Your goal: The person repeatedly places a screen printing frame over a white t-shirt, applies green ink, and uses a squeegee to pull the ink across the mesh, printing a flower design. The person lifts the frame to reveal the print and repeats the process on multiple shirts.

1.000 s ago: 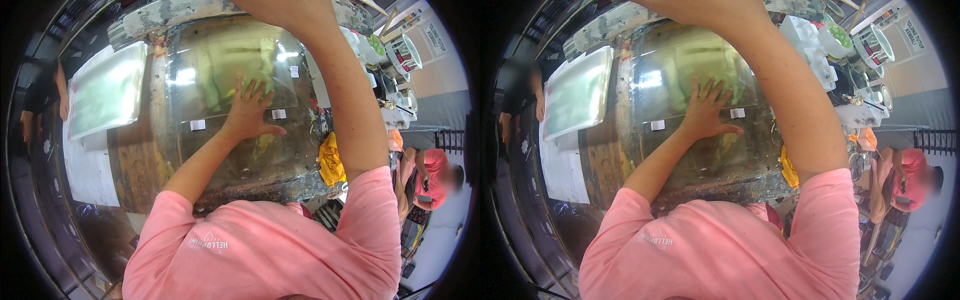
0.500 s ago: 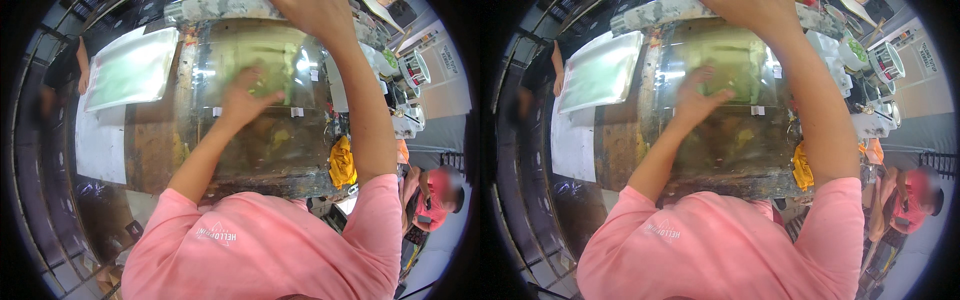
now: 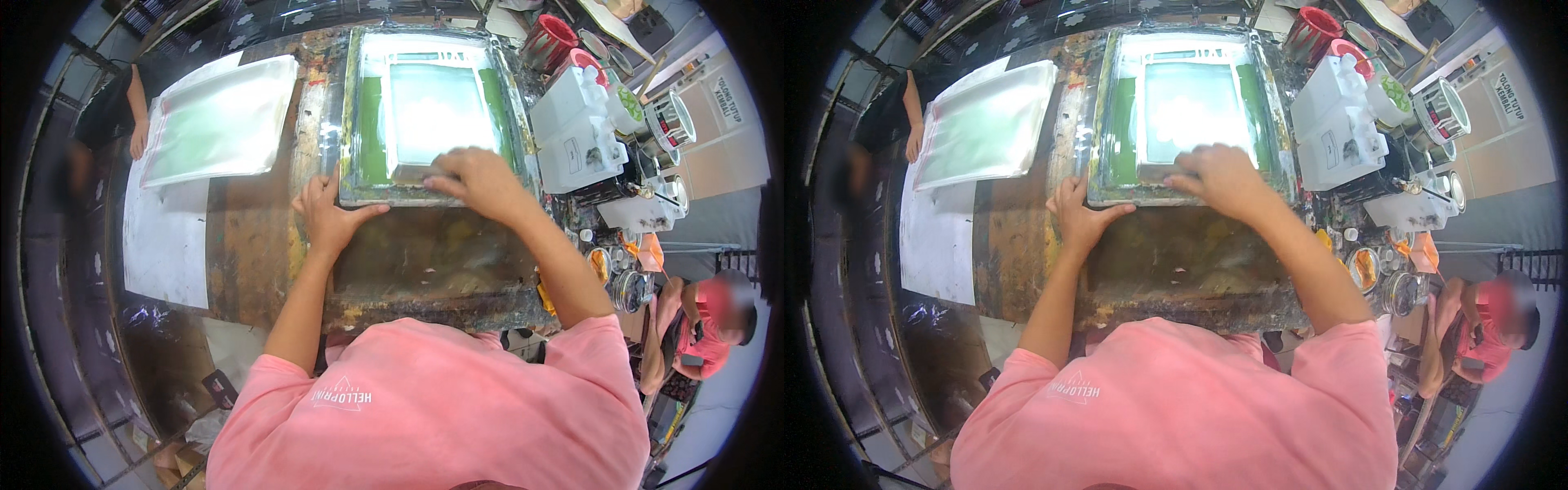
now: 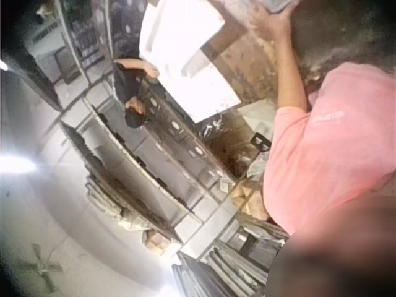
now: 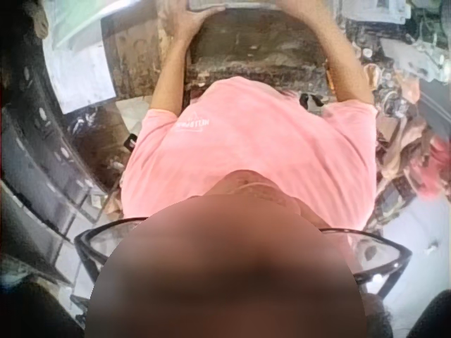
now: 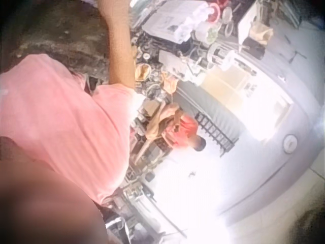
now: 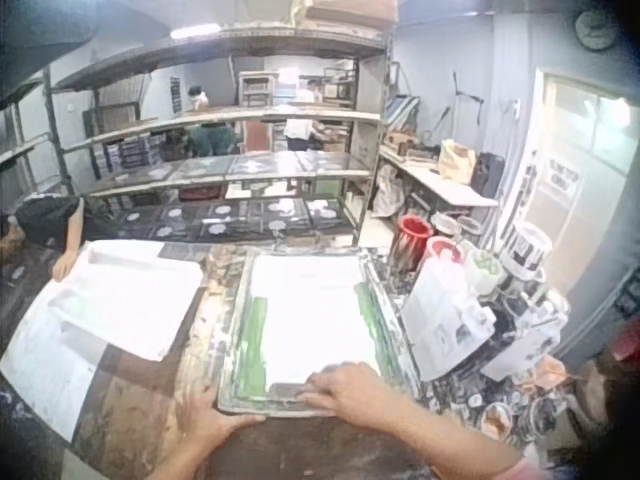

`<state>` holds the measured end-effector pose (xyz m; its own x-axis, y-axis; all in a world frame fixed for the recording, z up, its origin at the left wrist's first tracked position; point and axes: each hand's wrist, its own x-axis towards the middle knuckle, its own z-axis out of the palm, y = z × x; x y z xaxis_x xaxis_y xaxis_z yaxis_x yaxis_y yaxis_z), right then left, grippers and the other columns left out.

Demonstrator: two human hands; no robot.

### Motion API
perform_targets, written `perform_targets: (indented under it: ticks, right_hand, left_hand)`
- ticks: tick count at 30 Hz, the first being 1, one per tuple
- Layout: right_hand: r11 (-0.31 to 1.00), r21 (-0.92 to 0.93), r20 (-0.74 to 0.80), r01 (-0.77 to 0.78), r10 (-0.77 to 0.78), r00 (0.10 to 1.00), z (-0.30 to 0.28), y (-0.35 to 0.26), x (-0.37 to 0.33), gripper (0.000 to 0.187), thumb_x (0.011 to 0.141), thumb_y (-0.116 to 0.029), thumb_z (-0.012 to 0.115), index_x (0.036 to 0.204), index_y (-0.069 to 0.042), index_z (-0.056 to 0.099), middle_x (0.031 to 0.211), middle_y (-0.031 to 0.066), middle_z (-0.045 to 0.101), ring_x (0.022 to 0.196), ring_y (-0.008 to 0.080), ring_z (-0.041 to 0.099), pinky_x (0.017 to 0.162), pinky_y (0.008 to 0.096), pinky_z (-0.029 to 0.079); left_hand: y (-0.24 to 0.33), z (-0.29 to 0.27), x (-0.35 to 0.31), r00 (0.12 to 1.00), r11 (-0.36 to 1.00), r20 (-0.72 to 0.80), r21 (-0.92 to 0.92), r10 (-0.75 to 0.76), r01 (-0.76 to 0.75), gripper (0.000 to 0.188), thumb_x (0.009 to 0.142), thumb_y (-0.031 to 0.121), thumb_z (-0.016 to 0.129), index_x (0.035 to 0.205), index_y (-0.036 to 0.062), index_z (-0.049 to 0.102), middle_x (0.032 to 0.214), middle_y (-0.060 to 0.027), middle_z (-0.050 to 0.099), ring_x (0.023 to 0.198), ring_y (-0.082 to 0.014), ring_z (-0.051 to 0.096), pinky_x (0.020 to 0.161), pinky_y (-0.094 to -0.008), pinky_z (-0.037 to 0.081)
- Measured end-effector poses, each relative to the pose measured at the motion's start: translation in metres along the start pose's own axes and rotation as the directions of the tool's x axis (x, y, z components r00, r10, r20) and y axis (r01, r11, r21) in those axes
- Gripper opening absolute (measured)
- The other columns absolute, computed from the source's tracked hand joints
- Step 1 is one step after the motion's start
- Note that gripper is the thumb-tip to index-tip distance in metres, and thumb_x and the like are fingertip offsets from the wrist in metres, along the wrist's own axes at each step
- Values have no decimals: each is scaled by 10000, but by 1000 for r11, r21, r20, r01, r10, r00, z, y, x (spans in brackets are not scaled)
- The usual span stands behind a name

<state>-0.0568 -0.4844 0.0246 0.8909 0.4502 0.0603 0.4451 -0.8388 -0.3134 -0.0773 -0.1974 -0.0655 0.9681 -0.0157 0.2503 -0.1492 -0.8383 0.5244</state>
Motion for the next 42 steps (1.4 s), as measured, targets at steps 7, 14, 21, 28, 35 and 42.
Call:
perform_targets:
  ticks: [7,14,21,28,35,42]
  right_hand:
    - [996,-85,-66,-19,14,998,47,-7,-18,343,950,-417,724,1135,-129,740,1038,73,708,952,303,694,752,457,587]
    - [981,-190,-250,39,-86,964,59,66,81,350,954,-478,710,1086,-154,717,987,83,693,931,309,698,713,455,600]
    - [985,-167,-135,49,-72,988,28,133,180,470,997,-591,630,1123,-153,747,971,106,728,931,347,719,767,499,574]
    - [978,-196,-214,70,-113,970,25,162,217,502,1015,-625,583,1157,-172,748,955,116,735,961,361,711,790,503,561]
    - [973,-228,-213,23,-73,974,36,120,161,401,1007,-544,622,1106,-167,715,975,87,710,925,328,714,755,500,565]
    - [978,-207,-102,21,-43,994,32,28,33,413,1000,-513,644,1090,-110,650,933,120,697,869,346,724,692,487,599]
  left_hand:
    - [-8,9,-3,999,999,22,19,40,-40,993,501,650,967,1293,96,738,1084,-38,608,1149,-252,541,1022,-430,282]
    - [-11,7,-4,999,999,18,16,47,-47,1016,490,646,973,1310,95,736,1090,-36,606,1125,-238,540,1021,-419,279]
    - [-13,8,-2,990,992,-66,16,122,-121,1141,509,682,952,1443,93,665,1034,-35,593,1052,-236,542,997,-424,295]
    - [-17,14,-3,987,985,-94,-95,134,-143,1234,560,712,927,1530,36,575,852,-25,613,836,-207,541,952,-401,314]
    - [-21,17,-8,975,980,-132,-59,179,-188,1183,633,720,890,1524,11,569,831,-40,593,803,-211,506,895,-391,328]
    - [-20,18,-9,971,980,-152,-47,187,-196,1149,664,722,876,1510,5,576,855,-60,614,842,-228,518,884,-396,336]
